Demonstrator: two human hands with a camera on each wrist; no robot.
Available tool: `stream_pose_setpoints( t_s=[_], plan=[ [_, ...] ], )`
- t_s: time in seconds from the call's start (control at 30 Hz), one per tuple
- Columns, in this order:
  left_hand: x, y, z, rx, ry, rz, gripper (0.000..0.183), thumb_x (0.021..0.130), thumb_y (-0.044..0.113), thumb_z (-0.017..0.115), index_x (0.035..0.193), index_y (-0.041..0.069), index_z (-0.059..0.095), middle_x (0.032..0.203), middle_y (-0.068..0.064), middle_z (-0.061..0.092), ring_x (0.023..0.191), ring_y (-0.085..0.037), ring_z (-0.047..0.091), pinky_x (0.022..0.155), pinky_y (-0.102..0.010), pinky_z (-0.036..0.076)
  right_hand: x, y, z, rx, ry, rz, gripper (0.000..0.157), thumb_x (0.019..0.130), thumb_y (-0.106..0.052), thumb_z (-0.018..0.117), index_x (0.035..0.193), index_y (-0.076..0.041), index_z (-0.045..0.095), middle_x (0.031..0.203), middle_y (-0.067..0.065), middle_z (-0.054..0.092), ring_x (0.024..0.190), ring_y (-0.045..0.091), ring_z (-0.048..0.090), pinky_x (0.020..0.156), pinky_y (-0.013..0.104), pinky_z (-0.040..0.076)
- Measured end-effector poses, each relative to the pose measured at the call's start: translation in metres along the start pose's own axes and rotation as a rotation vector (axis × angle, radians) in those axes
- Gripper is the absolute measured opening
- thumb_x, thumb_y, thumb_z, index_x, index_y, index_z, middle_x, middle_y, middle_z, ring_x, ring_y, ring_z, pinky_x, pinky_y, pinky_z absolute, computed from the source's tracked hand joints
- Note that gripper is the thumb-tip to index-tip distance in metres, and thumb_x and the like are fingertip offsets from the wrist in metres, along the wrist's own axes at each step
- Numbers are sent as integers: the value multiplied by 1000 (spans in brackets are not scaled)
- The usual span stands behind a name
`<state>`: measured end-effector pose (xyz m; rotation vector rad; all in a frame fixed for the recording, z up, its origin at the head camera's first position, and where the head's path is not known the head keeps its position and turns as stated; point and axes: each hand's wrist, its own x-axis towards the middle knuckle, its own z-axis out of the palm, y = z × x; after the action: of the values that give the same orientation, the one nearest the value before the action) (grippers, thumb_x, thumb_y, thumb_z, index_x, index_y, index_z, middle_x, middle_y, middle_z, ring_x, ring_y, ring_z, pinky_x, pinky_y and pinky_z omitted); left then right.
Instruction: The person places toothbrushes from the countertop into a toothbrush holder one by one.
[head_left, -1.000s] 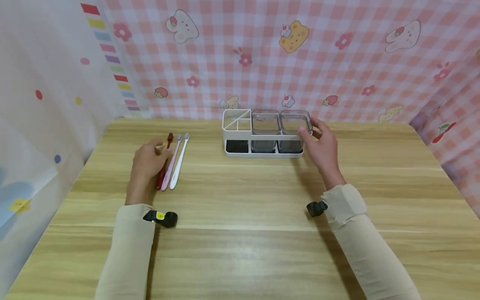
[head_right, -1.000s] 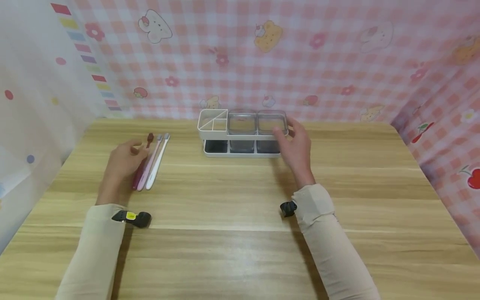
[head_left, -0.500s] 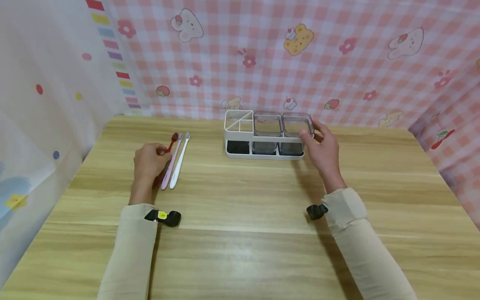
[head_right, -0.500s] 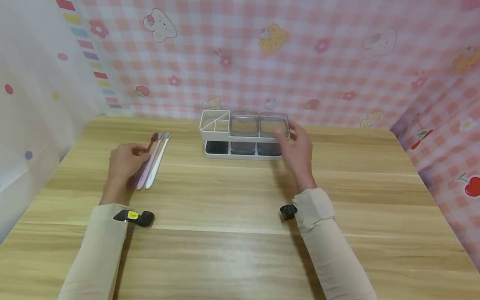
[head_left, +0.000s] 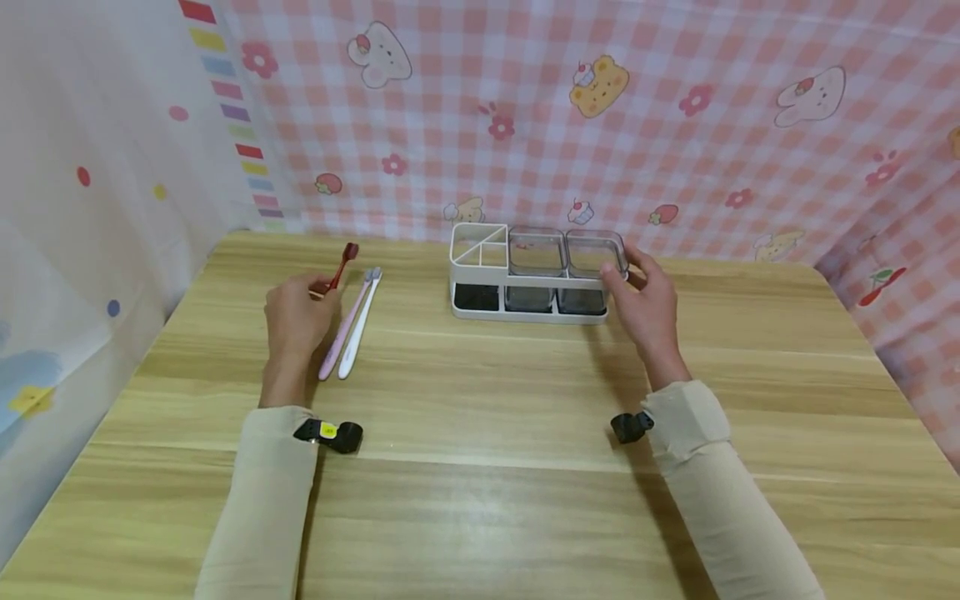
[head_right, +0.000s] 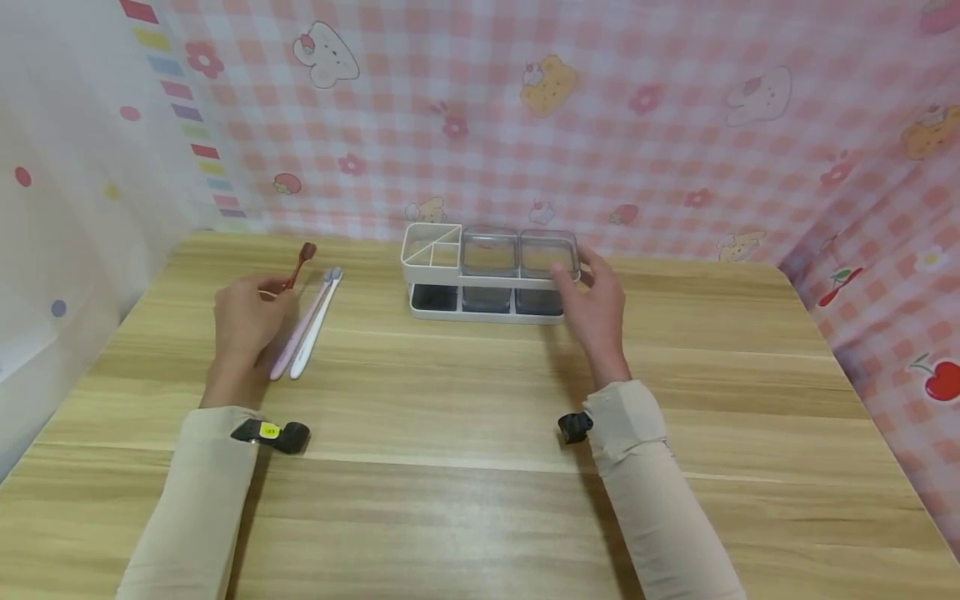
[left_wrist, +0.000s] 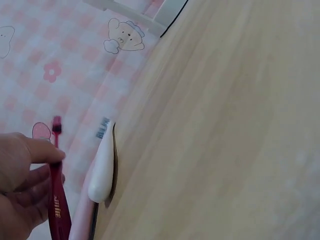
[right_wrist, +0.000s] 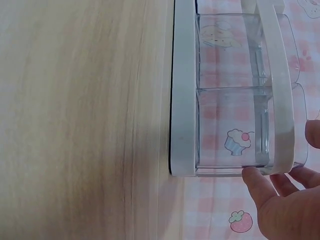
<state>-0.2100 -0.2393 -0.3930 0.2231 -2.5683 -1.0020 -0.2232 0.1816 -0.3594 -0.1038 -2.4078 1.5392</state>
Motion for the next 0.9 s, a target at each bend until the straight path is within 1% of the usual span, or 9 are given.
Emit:
stream_pose_setpoints(
  t_s=[0.13, 0.23, 0.37, 0.57, 0.7, 0.83, 0.9],
  plan=[
    [1, 6, 0, -30, 56, 11, 24, 94, 8, 64, 112, -3, 75, 100, -19, 74, 87, -33, 71, 74, -41, 51, -1, 1, 0, 8, -2, 17, 54, 100, -29, 65, 147, -6, 52, 147, 13, 53, 128, 35, 56, 102, 46, 50],
    [1, 12, -2, -51, 79, -12, 24, 94, 8, 63, 113, -2, 75, 101, -18, 74, 87, -31, 69, 71, -36, 49, -2, -1, -1, 14, -6, 34, 55, 100, -30, 65, 148, -7, 52, 148, 12, 52, 129, 35, 55, 102, 46, 50],
    [1, 18, -5, -70, 82, -48, 25, 95, 10, 63, 113, -1, 75, 102, -17, 74, 88, -29, 68, 70, -31, 47, -2, -3, -2, 53, -18, 66, 56, 99, -29, 66, 149, -8, 51, 149, 11, 52, 131, 32, 54, 103, 43, 50],
    [1, 21, -8, -95, 74, -67, 24, 95, 9, 64, 114, -1, 74, 102, -18, 74, 92, -30, 68, 73, -31, 47, -1, -5, -3, 136, -33, 89, 54, 98, -25, 67, 147, -7, 53, 147, 11, 52, 131, 31, 53, 103, 41, 50],
    [2, 24, -9, -109, 78, -51, 23, 94, 8, 67, 114, -2, 74, 103, -18, 74, 92, -30, 68, 71, -26, 45, -1, -5, -2, 153, -30, 107, 54, 98, -24, 68, 147, -8, 53, 148, 10, 51, 131, 30, 52, 103, 40, 50],
    [4, 27, -9, -120, 95, -18, 22, 94, 8, 69, 112, -3, 74, 101, -18, 74, 89, -30, 69, 68, -21, 43, 0, -5, -1, 159, -18, 106, 54, 98, -24, 68, 147, -8, 53, 147, 9, 52, 129, 29, 52, 102, 39, 50],
    [5, 29, -10, -122, 97, -14, 22, 94, 9, 68, 112, -2, 75, 101, -17, 74, 89, -29, 69, 67, -19, 43, 0, -5, -1, 153, -15, 103, 53, 98, -24, 68, 147, -8, 54, 147, 9, 52, 129, 29, 53, 102, 39, 51]
  ],
)
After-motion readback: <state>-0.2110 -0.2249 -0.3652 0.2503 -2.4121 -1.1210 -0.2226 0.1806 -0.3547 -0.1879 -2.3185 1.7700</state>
